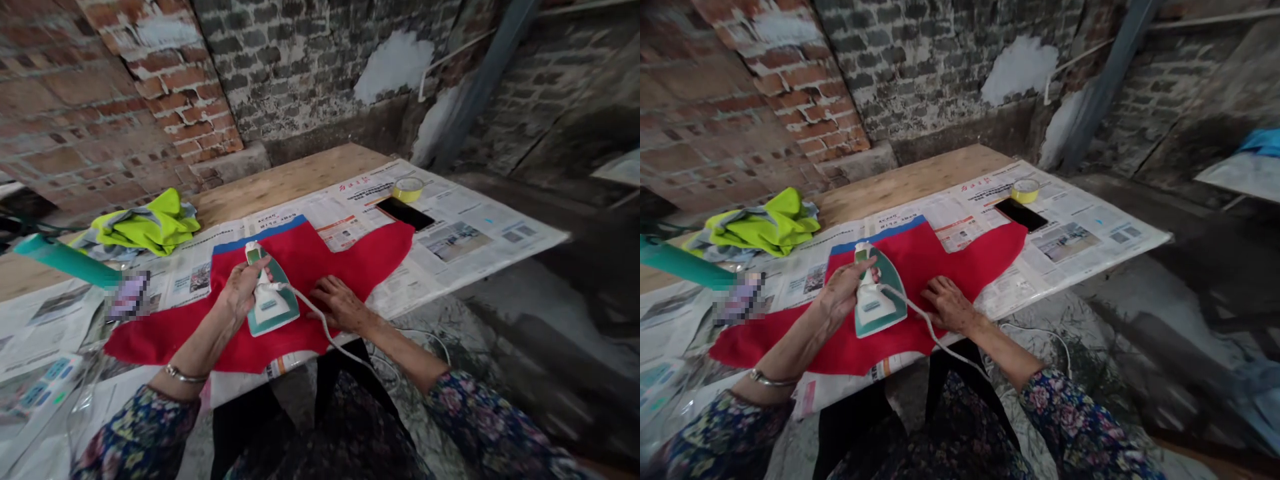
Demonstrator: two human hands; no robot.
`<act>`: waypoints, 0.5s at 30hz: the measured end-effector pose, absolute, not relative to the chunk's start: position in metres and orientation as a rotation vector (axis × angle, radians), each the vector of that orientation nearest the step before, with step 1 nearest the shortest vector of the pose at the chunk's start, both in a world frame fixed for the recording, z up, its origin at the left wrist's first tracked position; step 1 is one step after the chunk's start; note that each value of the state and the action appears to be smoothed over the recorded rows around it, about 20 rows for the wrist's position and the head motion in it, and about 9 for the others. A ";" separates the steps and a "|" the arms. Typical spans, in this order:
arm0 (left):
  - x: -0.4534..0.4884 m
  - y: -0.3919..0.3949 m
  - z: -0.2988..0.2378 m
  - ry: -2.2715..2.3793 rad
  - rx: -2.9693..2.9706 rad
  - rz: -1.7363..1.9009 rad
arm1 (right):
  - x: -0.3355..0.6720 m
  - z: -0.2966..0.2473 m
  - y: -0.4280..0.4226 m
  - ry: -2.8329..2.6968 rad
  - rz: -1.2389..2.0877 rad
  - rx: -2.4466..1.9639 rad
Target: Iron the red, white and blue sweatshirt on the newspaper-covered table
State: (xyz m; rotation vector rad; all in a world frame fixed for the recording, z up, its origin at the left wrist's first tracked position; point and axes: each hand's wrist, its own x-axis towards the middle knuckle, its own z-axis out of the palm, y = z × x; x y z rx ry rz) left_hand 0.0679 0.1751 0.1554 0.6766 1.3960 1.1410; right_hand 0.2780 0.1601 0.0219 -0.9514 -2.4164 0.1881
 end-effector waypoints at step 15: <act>0.088 0.237 0.163 1.273 1.376 0.663 | 0.278 0.014 0.156 -2.381 0.171 -0.925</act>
